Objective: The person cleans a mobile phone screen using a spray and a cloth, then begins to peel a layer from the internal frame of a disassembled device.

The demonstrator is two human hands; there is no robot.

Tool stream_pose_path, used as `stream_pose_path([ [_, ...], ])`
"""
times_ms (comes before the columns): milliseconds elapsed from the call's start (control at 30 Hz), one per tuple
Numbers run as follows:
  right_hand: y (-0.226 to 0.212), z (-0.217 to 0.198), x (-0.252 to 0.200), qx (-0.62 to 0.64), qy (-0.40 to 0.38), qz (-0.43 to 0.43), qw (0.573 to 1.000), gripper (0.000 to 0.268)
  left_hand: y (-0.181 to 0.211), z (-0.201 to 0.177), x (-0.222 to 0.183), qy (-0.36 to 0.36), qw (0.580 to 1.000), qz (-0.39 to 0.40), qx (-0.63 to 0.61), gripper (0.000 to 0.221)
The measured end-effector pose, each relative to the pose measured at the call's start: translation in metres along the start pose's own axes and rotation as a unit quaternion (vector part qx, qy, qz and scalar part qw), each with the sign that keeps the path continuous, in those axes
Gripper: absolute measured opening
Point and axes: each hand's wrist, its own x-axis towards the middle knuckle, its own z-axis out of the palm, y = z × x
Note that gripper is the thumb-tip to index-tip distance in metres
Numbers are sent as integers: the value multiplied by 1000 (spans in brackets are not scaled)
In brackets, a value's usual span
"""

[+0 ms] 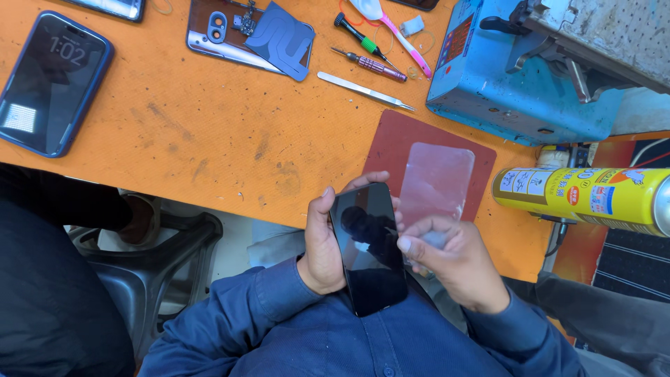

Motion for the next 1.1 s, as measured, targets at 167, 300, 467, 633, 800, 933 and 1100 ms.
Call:
stream_pose_path([
  [167, 15, 8, -16, -39, 50, -31, 997, 18, -4, 1, -3, 9, 1000, -14, -7, 75],
  [300, 31, 12, -20, -13, 63, -65, 996, 17, -5, 4, -4, 32, 999, -5, 24, 75],
  [467, 46, 24, -19, 71, 93, -110, 987, 14, -6, 2, -6, 17, 999, -15, 44, 72],
  [633, 47, 26, -13, 88, 118, -121, 982, 15, -6, 2, -8, -2, 999, -29, 29, 69],
  [800, 48, 28, -13, 151, 104, -155, 971, 14, -5, 5, -8, -5, 999, -32, 30, 69],
  [933, 45, 30, -12, 123, 122, -169, 970, 14, -6, 6, -8, -14, 999, -25, 30, 70],
  [1100, 43, 33, -15, 44, 160, -159, 973, 15, -7, 6, -11, 4, 999, -17, 39, 72],
])
